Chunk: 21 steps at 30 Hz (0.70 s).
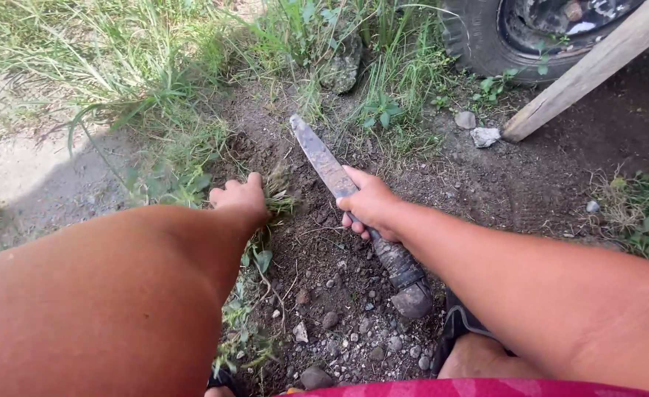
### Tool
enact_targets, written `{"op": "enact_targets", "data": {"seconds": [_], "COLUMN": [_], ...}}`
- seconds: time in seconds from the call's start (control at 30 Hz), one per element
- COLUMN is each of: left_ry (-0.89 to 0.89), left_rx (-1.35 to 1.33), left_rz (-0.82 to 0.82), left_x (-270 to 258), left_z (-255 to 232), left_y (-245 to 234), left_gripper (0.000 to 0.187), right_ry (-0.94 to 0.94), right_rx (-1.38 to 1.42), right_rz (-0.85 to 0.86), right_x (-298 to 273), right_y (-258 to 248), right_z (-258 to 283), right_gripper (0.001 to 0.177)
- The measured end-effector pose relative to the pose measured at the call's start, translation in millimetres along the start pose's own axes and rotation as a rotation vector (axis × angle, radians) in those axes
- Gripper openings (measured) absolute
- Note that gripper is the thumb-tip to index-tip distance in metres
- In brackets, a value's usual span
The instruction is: Pulling weeds and digging in the soil using a knife tool.
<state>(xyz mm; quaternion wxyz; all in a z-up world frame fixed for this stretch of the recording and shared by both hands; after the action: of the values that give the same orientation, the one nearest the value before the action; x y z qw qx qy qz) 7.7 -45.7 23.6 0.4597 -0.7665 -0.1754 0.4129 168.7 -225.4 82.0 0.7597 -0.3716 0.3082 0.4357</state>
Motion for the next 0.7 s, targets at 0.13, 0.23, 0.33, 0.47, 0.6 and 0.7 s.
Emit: {"op": "enact_targets", "data": {"seconds": [0.13,0.23,0.33,0.47,0.6,0.7], "left_ry": [0.129,0.184,0.248,0.463,0.655,0.605], "left_rx": [-0.042,-0.118,-0.209,-0.312,-0.997,-1.241], "left_rz": [-0.119,-0.181,-0.244,-0.212,0.238,0.401], "left_x": [33,53,63,58,39,21], "left_z": [-2,-39,-106,-226,-332,-358], "left_y": [11,2,-12,-28,13,30], "left_gripper": [0.039,0.028,0.025,0.042,0.047,0.057], "right_ry": [-0.049,-0.079,-0.088,-0.12,-0.122,-0.195], "right_rx": [0.045,0.12,0.224,0.374,0.426,0.437], "right_rz": [-0.032,-0.091,-0.193,-0.307,-0.478,-0.555], "right_x": [-7,-6,-9,-20,-43,-59], "right_y": [-16,-43,-81,-140,-188,-209], "right_z": [5,1,-5,-13,-23,-27], "right_gripper": [0.075,0.071,0.073,0.061,0.073,0.057]}}
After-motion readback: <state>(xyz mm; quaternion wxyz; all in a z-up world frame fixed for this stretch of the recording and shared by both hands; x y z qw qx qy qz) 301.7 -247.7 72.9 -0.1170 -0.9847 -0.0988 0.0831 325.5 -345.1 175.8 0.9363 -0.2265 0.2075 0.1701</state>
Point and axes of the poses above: each hand's wrist, its own x-axis towards the middle knuckle, its own y-axis out of the palm, z = x × y, the point moved 9 cm from there along x, towards the middle knuckle, and after that the axes turned 13 degrees about y, right-handed, at the moved point
